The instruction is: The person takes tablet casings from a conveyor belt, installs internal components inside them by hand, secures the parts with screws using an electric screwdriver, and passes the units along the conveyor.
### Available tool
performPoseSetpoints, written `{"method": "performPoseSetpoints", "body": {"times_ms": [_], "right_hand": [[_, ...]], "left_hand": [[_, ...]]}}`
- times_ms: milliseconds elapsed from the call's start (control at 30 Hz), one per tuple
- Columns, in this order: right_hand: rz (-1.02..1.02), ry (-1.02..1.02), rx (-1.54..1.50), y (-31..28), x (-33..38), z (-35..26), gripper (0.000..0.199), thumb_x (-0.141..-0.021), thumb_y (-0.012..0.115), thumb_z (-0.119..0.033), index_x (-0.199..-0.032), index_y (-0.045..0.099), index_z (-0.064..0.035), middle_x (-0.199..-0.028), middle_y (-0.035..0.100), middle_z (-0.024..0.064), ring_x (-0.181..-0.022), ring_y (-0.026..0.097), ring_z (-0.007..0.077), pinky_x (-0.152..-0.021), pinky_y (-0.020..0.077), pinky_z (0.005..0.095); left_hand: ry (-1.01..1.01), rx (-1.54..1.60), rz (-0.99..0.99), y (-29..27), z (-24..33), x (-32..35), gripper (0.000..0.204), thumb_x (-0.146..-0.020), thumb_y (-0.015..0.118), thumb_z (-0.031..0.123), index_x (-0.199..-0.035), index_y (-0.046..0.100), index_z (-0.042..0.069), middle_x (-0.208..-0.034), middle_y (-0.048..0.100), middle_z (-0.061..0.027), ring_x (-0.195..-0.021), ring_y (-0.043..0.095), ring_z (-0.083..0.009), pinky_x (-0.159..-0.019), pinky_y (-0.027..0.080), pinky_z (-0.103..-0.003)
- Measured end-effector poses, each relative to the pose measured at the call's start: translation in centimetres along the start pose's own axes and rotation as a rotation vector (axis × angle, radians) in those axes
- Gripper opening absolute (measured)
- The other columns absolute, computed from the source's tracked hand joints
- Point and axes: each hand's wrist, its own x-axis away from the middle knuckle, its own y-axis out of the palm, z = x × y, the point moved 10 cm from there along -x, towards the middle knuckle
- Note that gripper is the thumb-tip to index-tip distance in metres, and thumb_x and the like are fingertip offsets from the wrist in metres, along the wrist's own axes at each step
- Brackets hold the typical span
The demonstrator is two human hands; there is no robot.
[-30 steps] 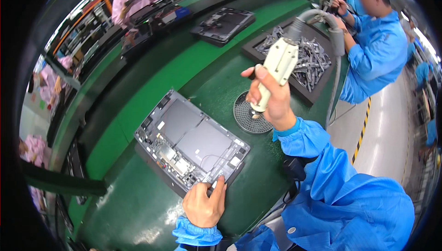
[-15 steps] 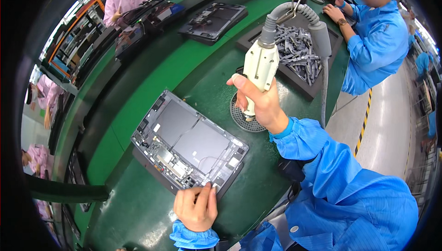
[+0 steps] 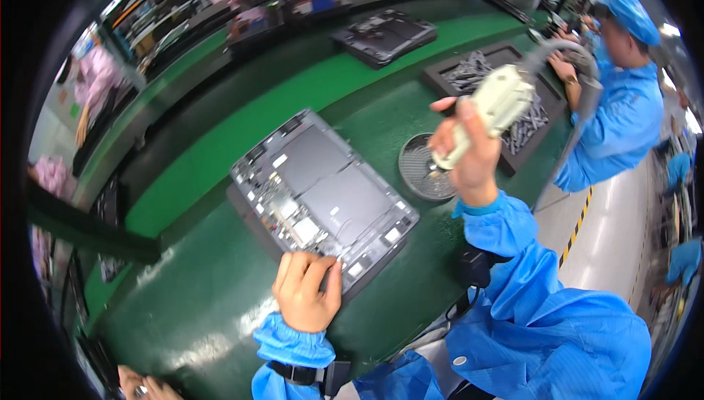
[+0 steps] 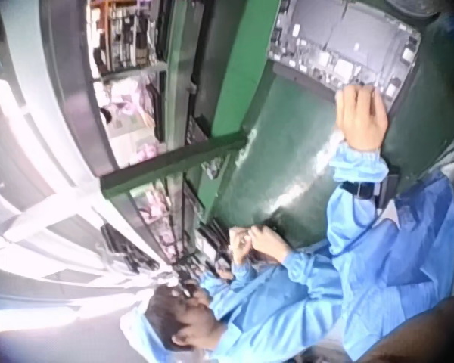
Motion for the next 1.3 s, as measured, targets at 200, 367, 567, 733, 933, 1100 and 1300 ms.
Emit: {"method": "performPoseSetpoints", "body": {"times_ms": [200, 367, 567, 733, 933, 1100, 1300], "right_hand": [[-0.418, 0.126, -0.395, 8.3, 5.5, -1.9, 0.046, -0.090, 0.052, -0.034, -0.099, 0.052, 0.0102, -0.054, 0.049, 0.0043, -0.048, 0.047, 0.0113, -0.052, 0.0432, 0.0283], [-0.634, 0.284, -0.422, 13.6, 10.1, -1.3, 0.051, -0.084, 0.063, -0.035, -0.102, 0.051, 0.0111, -0.059, 0.052, 0.0060, -0.052, 0.049, 0.0109, -0.053, 0.0419, 0.0254], [-0.652, 0.410, -0.459, 14.5, 11.4, 0.6, 0.052, -0.083, 0.064, -0.035, -0.103, 0.051, 0.0107, -0.059, 0.051, 0.0065, -0.050, 0.049, 0.0113, -0.050, 0.0400, 0.0248], [-0.669, 0.382, -0.497, 14.8, 11.6, 0.8, 0.041, -0.083, 0.066, -0.029, -0.097, 0.053, 0.0063, -0.064, 0.053, 0.0068, -0.052, 0.048, 0.0103, -0.050, 0.0396, 0.0243], [-0.747, 0.333, -0.217, 15.9, 12.6, 0.7, 0.054, -0.077, 0.073, -0.044, -0.090, 0.050, 0.0027, -0.054, 0.049, 0.0023, -0.048, 0.048, 0.0118, -0.052, 0.0422, 0.0273], [-0.704, 0.360, -0.218, 14.8, 12.8, 0.8, 0.038, -0.077, 0.068, -0.024, -0.097, 0.051, 0.0032, -0.064, 0.052, 0.0049, -0.054, 0.049, 0.0105, -0.051, 0.0430, 0.0262], [-0.423, 0.203, -0.387, 7.1, 7.9, -1.6, 0.037, -0.088, 0.058, -0.024, -0.103, 0.054, 0.0103, -0.056, 0.054, 0.0050, -0.053, 0.054, 0.0119, -0.055, 0.0475, 0.0264]], "left_hand": [[-0.009, 0.031, 0.038, -0.1, -0.4, -0.1, 0.011, -0.067, 0.071, 0.000, -0.075, 0.064, 0.003, -0.070, 0.052, -0.0077, -0.065, 0.051, -0.0252, -0.057, 0.042, -0.034], [0.009, 0.021, 0.058, -0.4, -0.6, 0.3, 0.012, -0.067, 0.071, 0.006, -0.075, 0.063, 0.006, -0.071, 0.049, -0.0038, -0.066, 0.051, -0.0222, -0.052, 0.043, -0.033], [0.019, 0.006, 0.070, -0.4, -0.7, 0.2, 0.010, -0.068, 0.069, 0.007, -0.072, 0.060, 0.007, -0.071, 0.046, -0.0037, -0.067, 0.050, -0.0218, -0.050, 0.044, -0.033], [0.017, 0.001, 0.072, -0.4, -0.9, 0.3, 0.010, -0.067, 0.068, 0.008, -0.072, 0.059, 0.008, -0.071, 0.045, -0.0041, -0.068, 0.050, -0.0221, -0.051, 0.045, -0.034], [0.017, -0.011, 0.038, -0.6, -0.7, 0.1, 0.013, -0.064, 0.067, 0.007, -0.073, 0.058, 0.007, -0.072, 0.046, -0.0048, -0.068, 0.051, -0.0234, -0.052, 0.045, -0.035], [0.045, -0.013, 0.007, 0.0, -0.3, 0.0, 0.012, -0.064, 0.067, 0.005, -0.073, 0.058, 0.006, -0.074, 0.050, -0.0058, -0.069, 0.052, -0.0258, -0.056, 0.046, -0.037], [0.065, 0.045, 0.057, -0.4, -0.2, 0.6, 0.011, -0.069, 0.069, 0.001, -0.077, 0.064, 0.006, -0.073, 0.052, -0.0062, -0.068, 0.052, -0.0264, -0.057, 0.044, -0.036]]}}
